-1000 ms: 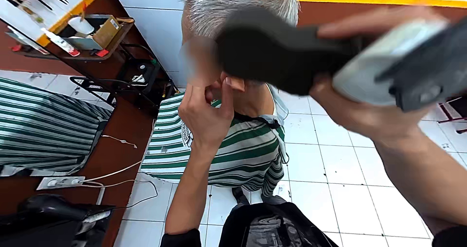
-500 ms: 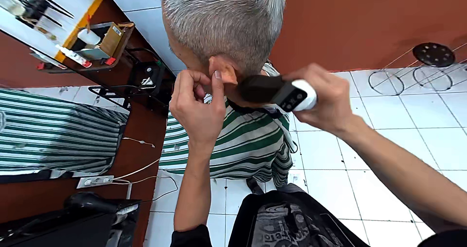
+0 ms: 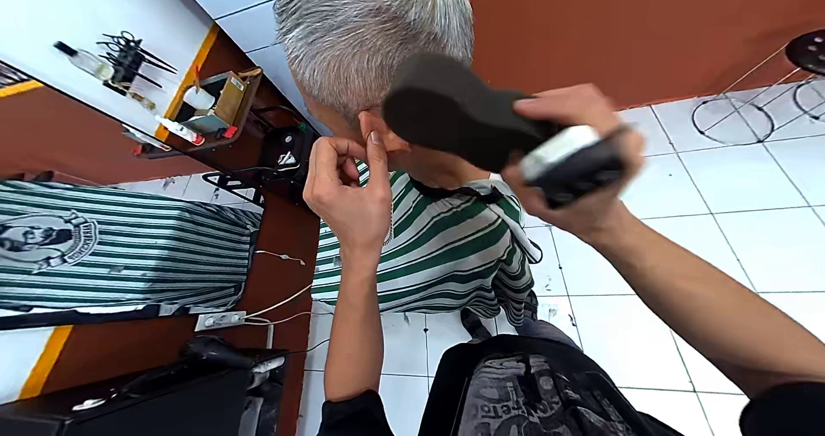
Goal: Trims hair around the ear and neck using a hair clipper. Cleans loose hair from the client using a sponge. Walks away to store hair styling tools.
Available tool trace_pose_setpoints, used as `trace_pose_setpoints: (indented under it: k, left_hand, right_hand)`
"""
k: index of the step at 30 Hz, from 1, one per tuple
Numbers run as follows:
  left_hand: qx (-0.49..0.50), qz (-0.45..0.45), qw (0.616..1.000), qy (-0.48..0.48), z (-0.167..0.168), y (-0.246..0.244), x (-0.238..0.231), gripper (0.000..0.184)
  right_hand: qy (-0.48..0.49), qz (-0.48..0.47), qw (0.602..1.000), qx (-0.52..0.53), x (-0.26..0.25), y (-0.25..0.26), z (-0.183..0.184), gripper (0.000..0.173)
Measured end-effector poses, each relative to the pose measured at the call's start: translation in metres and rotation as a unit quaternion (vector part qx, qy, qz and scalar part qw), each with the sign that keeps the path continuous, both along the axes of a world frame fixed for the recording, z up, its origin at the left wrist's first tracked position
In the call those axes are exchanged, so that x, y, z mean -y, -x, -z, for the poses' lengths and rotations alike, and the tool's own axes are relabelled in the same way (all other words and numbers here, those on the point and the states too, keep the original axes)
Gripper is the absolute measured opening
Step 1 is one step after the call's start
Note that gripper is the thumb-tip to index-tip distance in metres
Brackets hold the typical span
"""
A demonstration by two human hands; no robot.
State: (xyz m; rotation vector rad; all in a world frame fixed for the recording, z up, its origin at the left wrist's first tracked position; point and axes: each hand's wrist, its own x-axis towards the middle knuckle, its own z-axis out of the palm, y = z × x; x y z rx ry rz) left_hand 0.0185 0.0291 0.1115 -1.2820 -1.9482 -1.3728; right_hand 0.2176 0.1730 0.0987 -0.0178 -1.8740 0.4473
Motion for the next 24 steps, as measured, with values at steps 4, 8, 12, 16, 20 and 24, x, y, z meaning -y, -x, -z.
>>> trace_pose_setpoints:
  k: [4,8,12,16,20,24]
  left_hand:
    - [-0.038,-0.021,0.999,-0.021,0.001,-0.007,-0.004,0.025]
    - [-0.100,-0.090,0.991,0.018,0.006,-0.018,-0.010,0.043]
    - [-0.124,-0.123,0.985,0.009,0.002,-0.013,-0.014,0.039]
    - [-0.114,-0.108,0.987,0.026,0.004,-0.005,-0.001,0.032]
    - [-0.102,-0.106,0.988,0.037,0.008,-0.004,0.001,0.027]
    - [-0.087,-0.100,0.991,0.020,0.011,0.003,-0.002,0.029]
  right_hand:
    - [0.061,0.052,0.989,0.122,-0.001,-0.014,0.060,0.042]
    - [0.167,0.018,0.985,0.025,0.011,-0.034,0.063,0.040]
    - [0.155,0.004,0.987,-0.044,0.010,-0.020,0.044,0.038]
    - [0.096,-0.045,0.986,-0.127,0.007,0.003,0.015,0.036]
    - [0.043,0.014,0.999,-0.018,0.004,0.020,0.048,0.032]
    - [0.048,0.008,0.998,-0.037,0.012,0.004,0.051,0.029]
